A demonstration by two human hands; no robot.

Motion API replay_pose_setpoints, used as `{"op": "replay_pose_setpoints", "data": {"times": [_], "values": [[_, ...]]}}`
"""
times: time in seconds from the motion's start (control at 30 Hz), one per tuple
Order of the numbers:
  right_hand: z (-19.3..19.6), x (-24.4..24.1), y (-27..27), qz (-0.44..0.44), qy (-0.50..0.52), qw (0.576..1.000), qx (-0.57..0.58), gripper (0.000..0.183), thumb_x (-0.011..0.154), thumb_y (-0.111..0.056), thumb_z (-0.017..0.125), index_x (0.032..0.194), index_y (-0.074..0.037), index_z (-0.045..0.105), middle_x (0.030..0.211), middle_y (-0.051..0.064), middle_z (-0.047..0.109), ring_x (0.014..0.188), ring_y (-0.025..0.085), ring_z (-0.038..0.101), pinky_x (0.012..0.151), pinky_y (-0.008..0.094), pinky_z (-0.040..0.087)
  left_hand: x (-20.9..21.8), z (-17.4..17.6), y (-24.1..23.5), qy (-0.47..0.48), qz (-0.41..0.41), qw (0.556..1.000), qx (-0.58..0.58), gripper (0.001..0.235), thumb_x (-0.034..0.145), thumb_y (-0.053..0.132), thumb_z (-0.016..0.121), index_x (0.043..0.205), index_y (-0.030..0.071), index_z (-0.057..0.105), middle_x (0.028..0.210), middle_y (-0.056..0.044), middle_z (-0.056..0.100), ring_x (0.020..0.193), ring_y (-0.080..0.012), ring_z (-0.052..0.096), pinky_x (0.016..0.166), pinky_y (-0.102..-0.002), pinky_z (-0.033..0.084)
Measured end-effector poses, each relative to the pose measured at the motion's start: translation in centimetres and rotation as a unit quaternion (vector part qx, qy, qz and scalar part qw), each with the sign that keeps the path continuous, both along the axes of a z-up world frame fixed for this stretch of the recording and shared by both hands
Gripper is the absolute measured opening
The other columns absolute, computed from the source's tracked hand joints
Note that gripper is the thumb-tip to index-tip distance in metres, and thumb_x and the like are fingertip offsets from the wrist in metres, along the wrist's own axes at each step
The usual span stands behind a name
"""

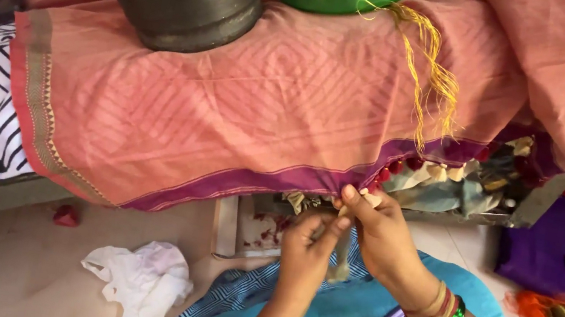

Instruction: The person sits on the floor making decorative tassels for a pink fabric border. They cut tassel fibers with scissors, comb and fluff the fibers by hand, and tie and knot the finished tassels onto the fabric edge one at a time.

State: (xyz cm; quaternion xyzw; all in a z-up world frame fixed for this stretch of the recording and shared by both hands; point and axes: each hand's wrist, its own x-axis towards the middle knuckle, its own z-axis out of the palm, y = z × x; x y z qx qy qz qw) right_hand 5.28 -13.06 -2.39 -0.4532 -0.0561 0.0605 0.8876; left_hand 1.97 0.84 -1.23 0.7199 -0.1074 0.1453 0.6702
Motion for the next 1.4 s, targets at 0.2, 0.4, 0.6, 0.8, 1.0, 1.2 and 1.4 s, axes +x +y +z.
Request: {"op": "replay_pose_setpoints", "data": {"times": [0.2, 0.4, 0.6, 0.8, 1.0, 1.2, 1.4], "values": [[-1.4, -2.1, 1.4, -0.119, -0.092, 0.983, -0.109, 0.024, 0.103, -0.022, 0.062, 0.097, 0.0, 0.071, 0.101, 0.0, 0.061, 0.095, 0.01, 0.058, 0.088, 0.028, 0.046, 1.1, 2.3, 0.9, -0.125, -0.011, 0.992, 0.017, 0.025, 0.102, 0.021, 0.067, 0.113, -0.001, 0.072, 0.11, -0.005, 0.071, 0.101, -0.0124, 0.067, 0.088, -0.028, 0.053], [0.2, -2.6, 0.4, -0.135, -0.154, 0.956, -0.208, 0.022, 0.103, -0.023, 0.062, 0.106, -0.004, 0.07, 0.118, 0.004, 0.061, 0.113, 0.012, 0.058, 0.102, 0.028, 0.045, 2.0, 0.5, -0.4, 0.083, -0.09, 0.982, -0.142, 0.023, 0.099, 0.019, 0.068, 0.106, -0.001, 0.077, 0.095, -0.004, 0.073, 0.083, -0.008, 0.062, 0.075, -0.025, 0.051], [0.4, -0.1, -0.6, -0.008, -0.019, 0.998, -0.056, 0.023, 0.101, -0.026, 0.062, 0.106, -0.006, 0.071, 0.105, 0.005, 0.069, 0.096, 0.013, 0.062, 0.085, 0.029, 0.049, 0.8, -0.1, -1.0, 0.029, -0.057, 0.991, -0.119, 0.021, 0.1, 0.019, 0.067, 0.106, 0.0, 0.075, 0.098, -0.003, 0.071, 0.088, -0.0078, 0.062, 0.078, -0.024, 0.051], [-2.7, -0.1, 0.3, -0.032, -0.048, 0.998, 0.016, 0.019, 0.109, -0.022, 0.067, 0.103, -0.003, 0.068, 0.095, 0.0, 0.066, 0.086, 0.011, 0.059, 0.077, 0.028, 0.049, 0.4, 0.8, 1.0, 0.031, -0.098, 0.986, -0.13, 0.024, 0.095, 0.021, 0.071, 0.11, 0.002, 0.071, 0.104, -0.003, 0.07, 0.093, -0.0099, 0.064, 0.083, -0.026, 0.053], [0.6, -3.5, 2.2, -0.038, -0.027, 0.999, -0.009, 0.022, 0.103, -0.024, 0.055, 0.108, -0.006, 0.068, 0.101, -0.002, 0.07, 0.093, 0.01, 0.065, 0.086, 0.029, 0.051, 1.3, 0.8, 1.6, -0.07, -0.075, 0.994, -0.031, 0.027, 0.1, 0.024, 0.071, 0.11, -0.001, 0.073, 0.105, -0.004, 0.071, 0.097, -0.011, 0.067, 0.085, -0.025, 0.053], [-2.5, -3.7, -1.0, 0.03, -0.069, 0.996, -0.049, 0.029, 0.11, -0.028, 0.052, 0.105, -0.003, 0.066, 0.09, 0.002, 0.069, 0.084, 0.015, 0.065, 0.082, 0.033, 0.053, 1.2, 0.9, 1.2, 0.16, -0.209, 0.951, -0.16, 0.027, 0.101, 0.023, 0.071, 0.108, -0.003, 0.074, 0.077, -0.006, 0.061, 0.064, -0.016, 0.056, 0.052, -0.028, 0.042], [-2.1, -3.6, -5.0, -0.101, -0.147, 0.902, -0.393, 0.03, 0.103, -0.026, 0.061, 0.103, 0.001, 0.073, 0.083, 0.005, 0.071, 0.079, 0.012, 0.063, 0.074, 0.03, 0.053, 2.2, 0.0, 0.4, 0.145, -0.209, 0.936, -0.243, 0.028, 0.096, 0.021, 0.07, 0.111, -0.003, 0.075, 0.096, 0.0, 0.076, 0.09, -0.0085, 0.066, 0.081, -0.024, 0.052]]}}
